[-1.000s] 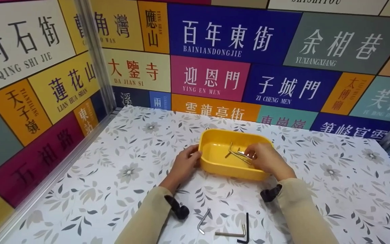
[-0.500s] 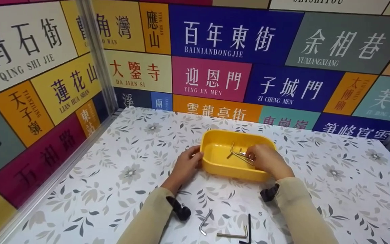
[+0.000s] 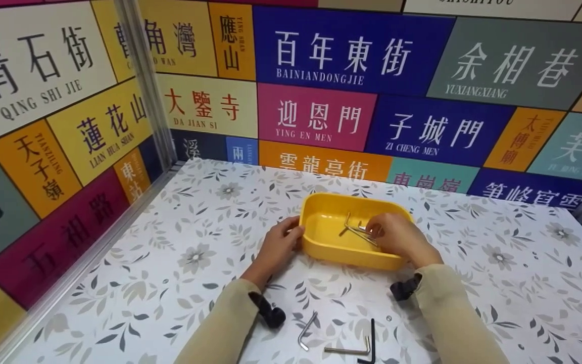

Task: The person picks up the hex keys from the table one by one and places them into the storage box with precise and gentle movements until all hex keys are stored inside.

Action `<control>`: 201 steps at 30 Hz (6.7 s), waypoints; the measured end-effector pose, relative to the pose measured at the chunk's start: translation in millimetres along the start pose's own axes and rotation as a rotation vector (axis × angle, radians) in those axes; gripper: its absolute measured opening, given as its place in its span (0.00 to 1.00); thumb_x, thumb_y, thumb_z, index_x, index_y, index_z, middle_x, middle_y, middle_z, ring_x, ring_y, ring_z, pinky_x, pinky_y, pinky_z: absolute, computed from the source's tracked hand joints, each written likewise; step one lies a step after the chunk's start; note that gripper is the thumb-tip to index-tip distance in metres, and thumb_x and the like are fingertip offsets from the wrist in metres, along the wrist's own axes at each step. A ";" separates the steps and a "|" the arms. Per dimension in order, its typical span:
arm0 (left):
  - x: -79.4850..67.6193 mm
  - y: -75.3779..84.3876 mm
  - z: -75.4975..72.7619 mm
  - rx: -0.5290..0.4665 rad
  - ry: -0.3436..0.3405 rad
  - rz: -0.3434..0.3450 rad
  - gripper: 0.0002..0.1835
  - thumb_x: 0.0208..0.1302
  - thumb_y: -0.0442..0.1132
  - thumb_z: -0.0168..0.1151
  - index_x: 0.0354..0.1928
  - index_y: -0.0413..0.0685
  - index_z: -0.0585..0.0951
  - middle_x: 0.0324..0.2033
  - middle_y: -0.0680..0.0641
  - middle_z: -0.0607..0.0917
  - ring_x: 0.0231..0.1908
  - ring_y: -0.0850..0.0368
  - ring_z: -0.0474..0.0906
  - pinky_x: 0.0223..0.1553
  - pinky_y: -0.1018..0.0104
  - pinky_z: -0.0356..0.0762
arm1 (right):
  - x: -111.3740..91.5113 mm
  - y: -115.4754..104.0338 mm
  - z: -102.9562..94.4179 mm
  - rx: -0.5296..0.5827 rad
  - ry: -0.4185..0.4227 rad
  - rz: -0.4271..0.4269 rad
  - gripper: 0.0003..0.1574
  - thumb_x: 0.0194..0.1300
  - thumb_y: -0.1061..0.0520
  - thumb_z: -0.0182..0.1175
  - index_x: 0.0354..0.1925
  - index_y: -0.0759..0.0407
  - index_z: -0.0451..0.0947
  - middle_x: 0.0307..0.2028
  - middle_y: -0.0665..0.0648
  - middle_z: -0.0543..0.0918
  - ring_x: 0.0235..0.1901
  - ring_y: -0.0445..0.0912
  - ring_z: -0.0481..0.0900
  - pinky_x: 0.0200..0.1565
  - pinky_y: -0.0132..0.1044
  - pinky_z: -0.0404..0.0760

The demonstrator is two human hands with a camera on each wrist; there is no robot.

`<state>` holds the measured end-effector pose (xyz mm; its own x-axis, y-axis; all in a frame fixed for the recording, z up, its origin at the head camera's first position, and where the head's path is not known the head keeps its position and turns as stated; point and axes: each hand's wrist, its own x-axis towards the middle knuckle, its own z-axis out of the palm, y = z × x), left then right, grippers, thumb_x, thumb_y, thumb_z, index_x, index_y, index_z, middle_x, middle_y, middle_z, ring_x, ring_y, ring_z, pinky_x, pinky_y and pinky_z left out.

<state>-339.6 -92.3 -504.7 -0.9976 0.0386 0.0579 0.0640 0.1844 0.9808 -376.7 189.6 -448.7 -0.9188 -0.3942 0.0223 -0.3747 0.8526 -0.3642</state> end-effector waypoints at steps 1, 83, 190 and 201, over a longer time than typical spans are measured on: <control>0.1 0.1 0.1 0.001 -0.002 -0.003 0.25 0.73 0.48 0.53 0.69 0.50 0.75 0.63 0.47 0.81 0.53 0.55 0.81 0.56 0.61 0.82 | -0.5 -0.4 -1.1 0.027 0.003 0.005 0.16 0.57 0.67 0.62 0.44 0.58 0.87 0.36 0.57 0.86 0.37 0.49 0.79 0.45 0.46 0.81; -2.2 2.5 1.3 0.023 0.004 -0.027 0.26 0.72 0.50 0.53 0.70 0.54 0.74 0.65 0.49 0.79 0.55 0.54 0.80 0.57 0.60 0.81 | -140.8 -106.9 46.3 -0.003 -0.253 -0.567 0.25 0.44 0.72 0.66 0.37 0.46 0.85 0.28 0.42 0.79 0.28 0.27 0.69 0.33 0.19 0.72; -1.3 0.6 -2.5 0.023 -0.011 -0.017 0.26 0.73 0.51 0.53 0.69 0.55 0.74 0.64 0.51 0.80 0.54 0.56 0.81 0.60 0.59 0.79 | -1.8 -9.1 3.8 0.281 0.034 -0.181 0.17 0.55 0.70 0.65 0.45 0.65 0.84 0.37 0.61 0.88 0.34 0.45 0.82 0.38 0.28 0.80; -0.1 -0.6 -1.4 -0.012 -0.017 0.002 0.27 0.73 0.49 0.53 0.70 0.50 0.74 0.64 0.48 0.80 0.54 0.55 0.81 0.55 0.61 0.83 | 0.3 -9.4 2.0 0.222 -0.050 -0.188 0.13 0.57 0.65 0.70 0.43 0.61 0.86 0.35 0.56 0.87 0.34 0.44 0.81 0.40 0.29 0.80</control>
<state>-339.6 -93.8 -505.0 -0.9968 0.0562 0.0566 0.0655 0.1727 0.9828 -373.3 180.8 -447.1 -0.8266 -0.5591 0.0643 -0.4960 0.6697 -0.5527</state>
